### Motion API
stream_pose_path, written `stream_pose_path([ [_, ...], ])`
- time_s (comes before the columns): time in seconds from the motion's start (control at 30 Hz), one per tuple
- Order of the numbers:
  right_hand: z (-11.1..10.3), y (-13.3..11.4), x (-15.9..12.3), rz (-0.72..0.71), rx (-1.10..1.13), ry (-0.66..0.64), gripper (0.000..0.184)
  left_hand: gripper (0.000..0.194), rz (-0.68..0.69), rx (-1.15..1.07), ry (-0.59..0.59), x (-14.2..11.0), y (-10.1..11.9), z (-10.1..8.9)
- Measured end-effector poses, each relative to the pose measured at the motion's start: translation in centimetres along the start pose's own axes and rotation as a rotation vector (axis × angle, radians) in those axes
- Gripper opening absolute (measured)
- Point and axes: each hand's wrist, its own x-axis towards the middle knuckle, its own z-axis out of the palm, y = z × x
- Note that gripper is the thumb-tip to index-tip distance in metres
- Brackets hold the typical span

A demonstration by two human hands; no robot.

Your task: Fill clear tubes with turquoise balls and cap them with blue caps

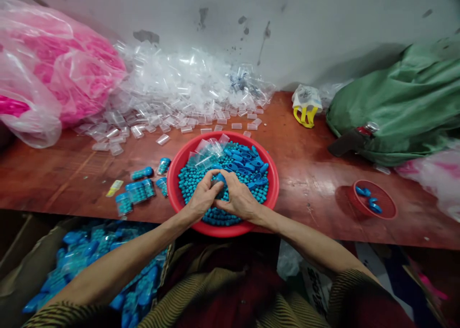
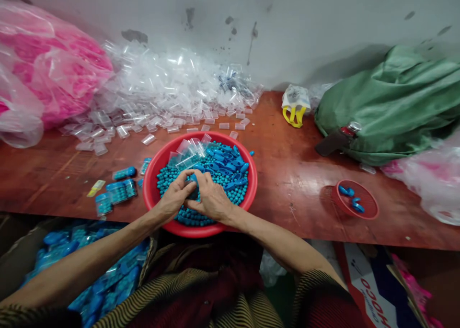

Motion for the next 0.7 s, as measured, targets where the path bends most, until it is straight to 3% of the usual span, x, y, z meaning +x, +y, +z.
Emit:
stream_pose_path([
  [0.1,-0.3,0.5,0.1,-0.019,0.215,-0.077,0.093,0.051,-0.068,-0.101,-0.106,-0.1,0.3,-0.8],
  [0.17,-0.4,0.5,0.1,-0.012,0.246,-0.104,0.1,0.055,-0.075,-0.152,-0.14,-0.2,0.4,-1.2],
  [0.3,-0.6,-0.2,0.2,-0.033,0.092,-0.09,0.101,0.052,-0.028,-0.148,-0.115,-0.3,0.2,-1.6],
  [0.53,0.3,-1.6,-0.7,-0.097,-0.241,-0.005,0.081,0.028,0.047,0.082,-0.016,-0.8,-0.7,-0.8],
  [0.63,0.6,-2.1,-0.7,-0.12,-0.255,-0.079,0.079,0.02,0.066,0.213,-0.03,-1.4,-0.5,-1.5],
  [0.7,0.4,-2.1,-0.5,-0.145,-0.24,-0.181,0.077,0.019,0.073,0.332,-0.041,-2.1,0.1,-3.1],
])
